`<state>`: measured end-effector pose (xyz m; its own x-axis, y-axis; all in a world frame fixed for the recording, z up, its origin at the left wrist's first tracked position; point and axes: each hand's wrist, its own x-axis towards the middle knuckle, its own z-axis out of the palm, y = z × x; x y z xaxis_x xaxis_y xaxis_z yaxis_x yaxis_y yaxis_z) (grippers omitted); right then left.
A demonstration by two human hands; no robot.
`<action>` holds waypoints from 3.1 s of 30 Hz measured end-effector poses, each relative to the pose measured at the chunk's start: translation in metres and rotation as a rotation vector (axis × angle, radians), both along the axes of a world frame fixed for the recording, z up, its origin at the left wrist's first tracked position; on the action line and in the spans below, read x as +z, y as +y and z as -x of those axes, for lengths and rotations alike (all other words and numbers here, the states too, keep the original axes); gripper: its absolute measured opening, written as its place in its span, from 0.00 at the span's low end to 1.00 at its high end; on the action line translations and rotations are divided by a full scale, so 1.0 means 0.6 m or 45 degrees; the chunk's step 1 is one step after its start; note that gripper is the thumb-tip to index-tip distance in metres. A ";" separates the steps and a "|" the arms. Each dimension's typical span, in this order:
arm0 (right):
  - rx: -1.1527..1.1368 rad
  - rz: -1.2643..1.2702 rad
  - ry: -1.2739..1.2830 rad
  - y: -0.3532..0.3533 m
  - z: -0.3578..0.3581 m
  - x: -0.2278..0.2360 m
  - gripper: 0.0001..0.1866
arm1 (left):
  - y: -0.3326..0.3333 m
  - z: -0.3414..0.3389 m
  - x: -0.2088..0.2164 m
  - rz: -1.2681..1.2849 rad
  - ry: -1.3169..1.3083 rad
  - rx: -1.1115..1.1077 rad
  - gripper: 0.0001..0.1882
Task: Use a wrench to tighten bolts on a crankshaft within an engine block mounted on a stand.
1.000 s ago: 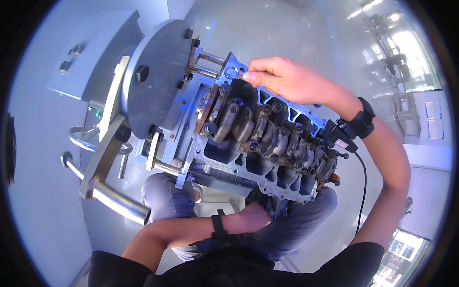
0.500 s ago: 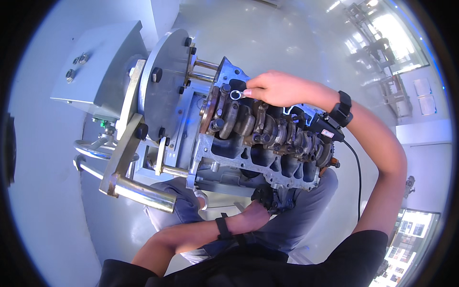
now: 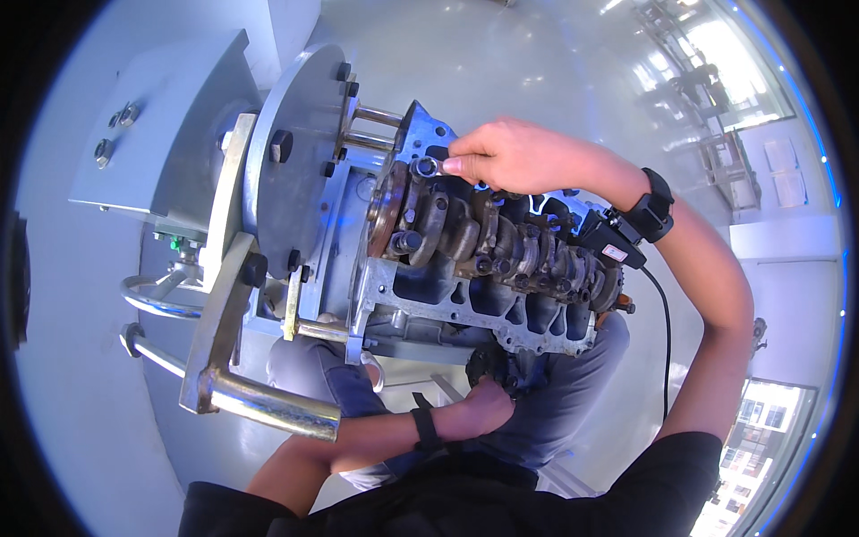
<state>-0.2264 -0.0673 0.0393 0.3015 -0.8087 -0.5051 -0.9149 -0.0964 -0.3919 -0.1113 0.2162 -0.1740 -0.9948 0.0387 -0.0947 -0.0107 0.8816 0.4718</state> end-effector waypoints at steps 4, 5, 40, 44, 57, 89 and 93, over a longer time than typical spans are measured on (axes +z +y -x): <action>0.037 -0.156 0.076 -0.005 0.000 0.004 0.24 | -0.001 0.012 0.014 -0.180 -0.101 -0.052 0.09; 0.040 -0.177 0.091 -0.007 -0.001 0.005 0.25 | -0.003 0.018 0.018 -0.157 -0.080 -0.054 0.09; 0.166 0.245 0.069 -0.051 0.003 -0.063 0.22 | -0.027 0.024 0.016 -0.051 -0.065 0.087 0.12; 0.127 0.399 -0.094 -0.032 0.011 -0.057 0.19 | -0.020 0.019 0.013 -0.055 -0.058 0.073 0.12; 0.050 -0.076 -0.061 -0.002 -0.008 0.002 0.12 | -0.030 0.021 0.017 -0.040 -0.054 0.094 0.12; -0.127 -0.166 -0.062 -0.016 0.003 -0.016 0.23 | -0.059 0.025 0.050 -0.080 -0.113 0.093 0.10; -0.103 -0.217 -0.058 -0.022 -0.004 -0.005 0.24 | -0.065 0.026 0.053 -0.096 -0.142 0.110 0.11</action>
